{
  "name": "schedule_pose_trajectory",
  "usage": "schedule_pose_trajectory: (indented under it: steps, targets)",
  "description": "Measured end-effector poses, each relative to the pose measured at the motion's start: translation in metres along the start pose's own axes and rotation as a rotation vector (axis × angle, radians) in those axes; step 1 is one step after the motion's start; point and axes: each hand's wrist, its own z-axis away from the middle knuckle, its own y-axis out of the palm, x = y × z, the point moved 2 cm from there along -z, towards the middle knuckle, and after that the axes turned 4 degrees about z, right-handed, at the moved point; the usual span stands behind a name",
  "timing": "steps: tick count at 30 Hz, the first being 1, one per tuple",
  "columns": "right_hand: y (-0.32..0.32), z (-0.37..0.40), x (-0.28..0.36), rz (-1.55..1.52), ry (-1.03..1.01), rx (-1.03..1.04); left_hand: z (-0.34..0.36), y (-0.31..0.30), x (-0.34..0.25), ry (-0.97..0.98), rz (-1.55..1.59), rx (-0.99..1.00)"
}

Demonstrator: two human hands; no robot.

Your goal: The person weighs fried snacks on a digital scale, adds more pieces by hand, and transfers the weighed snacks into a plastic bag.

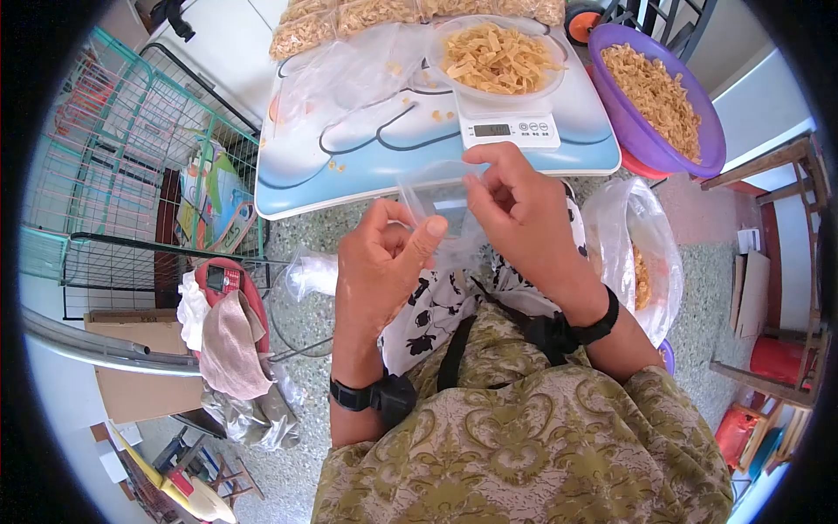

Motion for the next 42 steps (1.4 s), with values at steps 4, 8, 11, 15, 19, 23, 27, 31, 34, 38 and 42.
schedule_pose_trajectory:
  steps: [4,8,11,15,19,23,27,31,34,38,42]
  targets:
    - [0.009,0.008,0.005,-0.014,-0.026,0.039,-0.003,0.007,0.003,0.105,-0.014,-0.101]
    - [0.015,0.013,-0.001,-0.012,-0.032,0.059,-0.005,0.001,0.002,0.221,0.150,-0.268]
    - [0.011,0.015,-0.002,0.009,0.019,0.114,-0.004,-0.006,-0.002,0.329,0.167,-0.301]
    - [0.002,0.013,0.002,0.036,0.025,0.126,-0.007,-0.002,0.000,0.371,0.018,-0.363]
    - [-0.016,0.017,0.014,0.209,-0.622,-0.130,-0.008,0.000,0.002,0.382,-0.055,-0.389]
    - [-0.015,0.026,0.039,0.396,-0.949,0.008,-0.010,0.005,0.002,0.471,-0.140,-0.344]
    - [-0.005,0.023,0.029,0.557,-0.834,0.177,-0.003,0.006,-0.008,0.527,-0.301,-0.332]
    - [-0.001,0.024,0.022,0.648,-0.599,0.368,-0.002,0.003,-0.009,0.586,-0.183,-0.442]
    - [0.001,0.024,0.025,0.619,-0.543,0.410,-0.002,0.003,-0.010,0.573,-0.188,-0.392]
    - [0.005,0.022,0.025,0.530,-0.611,0.264,-0.002,0.010,-0.013,0.570,-0.248,-0.257]
    - [0.008,0.025,0.011,0.547,-0.583,0.368,0.002,0.014,-0.020,0.534,-0.229,-0.105]
